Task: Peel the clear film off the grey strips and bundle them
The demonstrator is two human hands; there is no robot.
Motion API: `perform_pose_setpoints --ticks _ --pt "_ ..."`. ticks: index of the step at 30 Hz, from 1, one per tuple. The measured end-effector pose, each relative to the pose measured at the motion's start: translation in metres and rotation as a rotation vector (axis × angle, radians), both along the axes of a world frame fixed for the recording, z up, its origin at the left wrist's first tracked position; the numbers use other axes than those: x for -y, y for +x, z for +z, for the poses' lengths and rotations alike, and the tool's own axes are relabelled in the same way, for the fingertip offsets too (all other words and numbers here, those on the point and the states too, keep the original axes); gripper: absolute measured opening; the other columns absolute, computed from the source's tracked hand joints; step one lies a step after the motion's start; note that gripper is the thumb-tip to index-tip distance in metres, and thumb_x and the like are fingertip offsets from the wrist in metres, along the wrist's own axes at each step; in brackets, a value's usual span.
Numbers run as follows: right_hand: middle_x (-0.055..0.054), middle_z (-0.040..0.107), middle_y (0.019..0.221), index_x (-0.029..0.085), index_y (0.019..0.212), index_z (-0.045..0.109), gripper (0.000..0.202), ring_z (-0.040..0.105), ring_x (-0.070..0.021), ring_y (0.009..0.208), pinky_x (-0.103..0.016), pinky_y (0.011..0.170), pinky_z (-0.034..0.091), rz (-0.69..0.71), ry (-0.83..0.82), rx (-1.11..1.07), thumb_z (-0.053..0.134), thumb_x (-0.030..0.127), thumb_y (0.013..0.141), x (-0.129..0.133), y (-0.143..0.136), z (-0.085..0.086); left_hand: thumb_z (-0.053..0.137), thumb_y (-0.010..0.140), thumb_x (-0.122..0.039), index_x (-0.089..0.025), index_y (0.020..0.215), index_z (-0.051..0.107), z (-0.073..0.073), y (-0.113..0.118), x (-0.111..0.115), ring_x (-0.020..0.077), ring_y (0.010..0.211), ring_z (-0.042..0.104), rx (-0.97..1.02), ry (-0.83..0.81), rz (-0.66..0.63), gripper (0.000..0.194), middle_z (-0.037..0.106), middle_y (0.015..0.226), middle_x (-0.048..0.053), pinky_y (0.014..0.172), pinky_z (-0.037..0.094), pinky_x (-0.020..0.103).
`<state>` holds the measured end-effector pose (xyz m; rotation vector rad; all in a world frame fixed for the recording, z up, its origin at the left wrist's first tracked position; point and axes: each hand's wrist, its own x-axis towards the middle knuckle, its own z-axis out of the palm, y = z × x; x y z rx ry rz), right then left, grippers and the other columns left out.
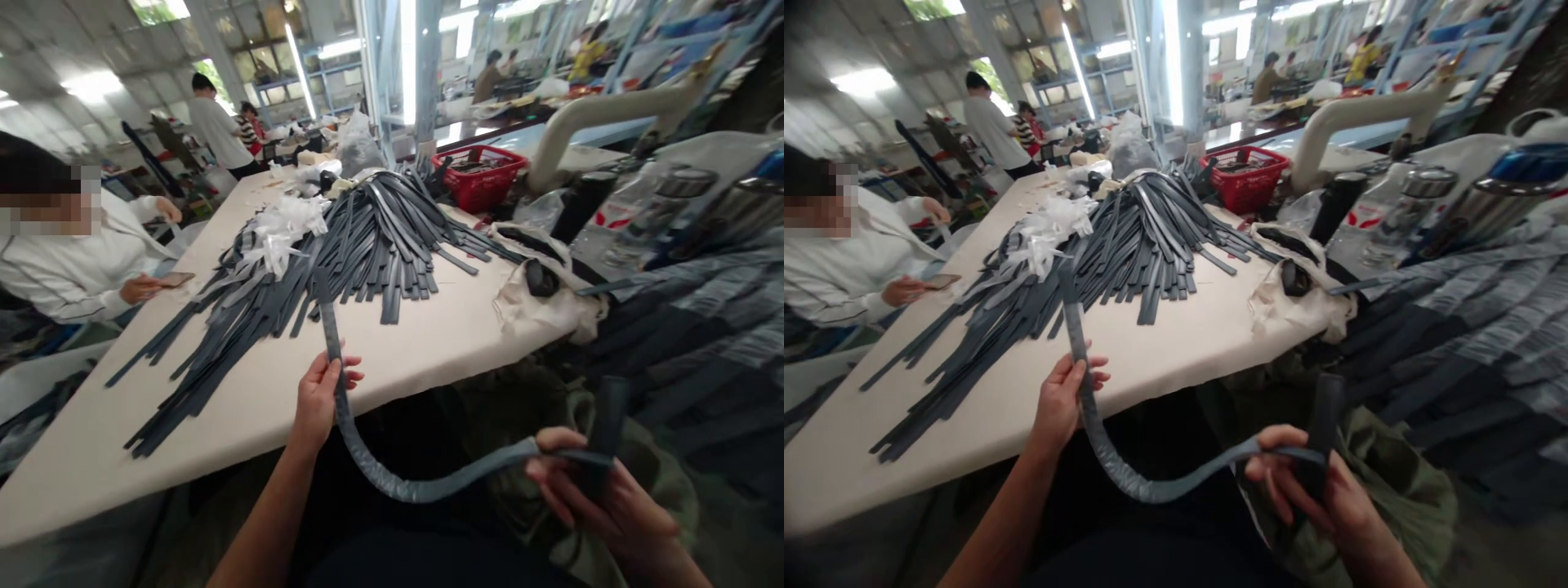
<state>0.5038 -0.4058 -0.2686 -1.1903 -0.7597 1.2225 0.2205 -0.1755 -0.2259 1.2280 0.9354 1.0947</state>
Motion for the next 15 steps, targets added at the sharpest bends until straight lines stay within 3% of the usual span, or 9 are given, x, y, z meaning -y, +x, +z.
perform_pose_setpoints --ticks 4,6,9,11,15 --pt "-0.005 0.07 0.074 0.021 0.097 0.076 0.026 0.063 -0.0165 0.065 -0.027 0.062 0.05 0.063 0.239 0.509 0.064 0.043 0.09 -0.047 -0.005 0.047 0.06 0.09 -0.042 -0.019 0.126 0.061 -0.009 0.012 0.026 0.0143 0.074 0.069 -0.118 -0.105 -0.281 0.042 0.073 0.1 0.007 0.067 0.051 0.025" --pt "-0.007 0.073 0.093 0.02 0.098 0.076 0.022 0.066 -0.0178 0.085 -0.027 0.078 0.052 0.073 0.339 0.655 0.061 0.034 0.093 -0.069 -0.005 0.062 0.059 0.091 -0.042 -0.019 0.123 0.062 -0.012 0.018 0.035 0.0147 0.075 0.068 -0.159 -0.124 -0.393 0.04 0.073 0.101 0.007 0.067 0.05 0.025" --pt "-0.008 0.066 0.126 0.019 0.1 0.076 0.025 0.066 -0.016 0.092 -0.024 0.077 0.052 0.136 0.364 0.518 0.06 0.037 0.094 -0.094 -0.005 0.069 0.057 0.092 -0.042 -0.019 0.121 0.063 -0.017 0.026 0.045 0.0156 0.076 0.067 -0.205 -0.151 -0.543 0.038 0.072 0.101 0.008 0.068 0.049 0.026" --pt "-0.009 0.063 0.131 0.018 0.101 0.075 0.03 0.066 -0.0132 0.085 -0.02 0.067 0.052 0.159 0.344 0.327 0.062 0.043 0.091 -0.105 -0.005 0.069 0.056 0.093 -0.042 -0.019 0.12 0.063 -0.02 0.028 0.049 0.0161 0.078 0.066 -0.244 -0.167 -0.653 0.037 0.072 0.102 0.008 0.07 0.048 0.027" --pt "-0.008 0.073 0.1 0.016 0.098 0.076 0.041 0.064 -0.0108 0.07 -0.018 0.058 0.051 0.144 0.323 0.162 0.066 0.053 0.086 -0.119 -0.009 0.067 0.051 0.095 -0.044 -0.019 0.115 0.065 -0.019 0.035 0.049 0.0186 0.083 0.066 -0.318 -0.154 -0.843 0.036 0.071 0.103 0.008 0.076 0.048 0.029"
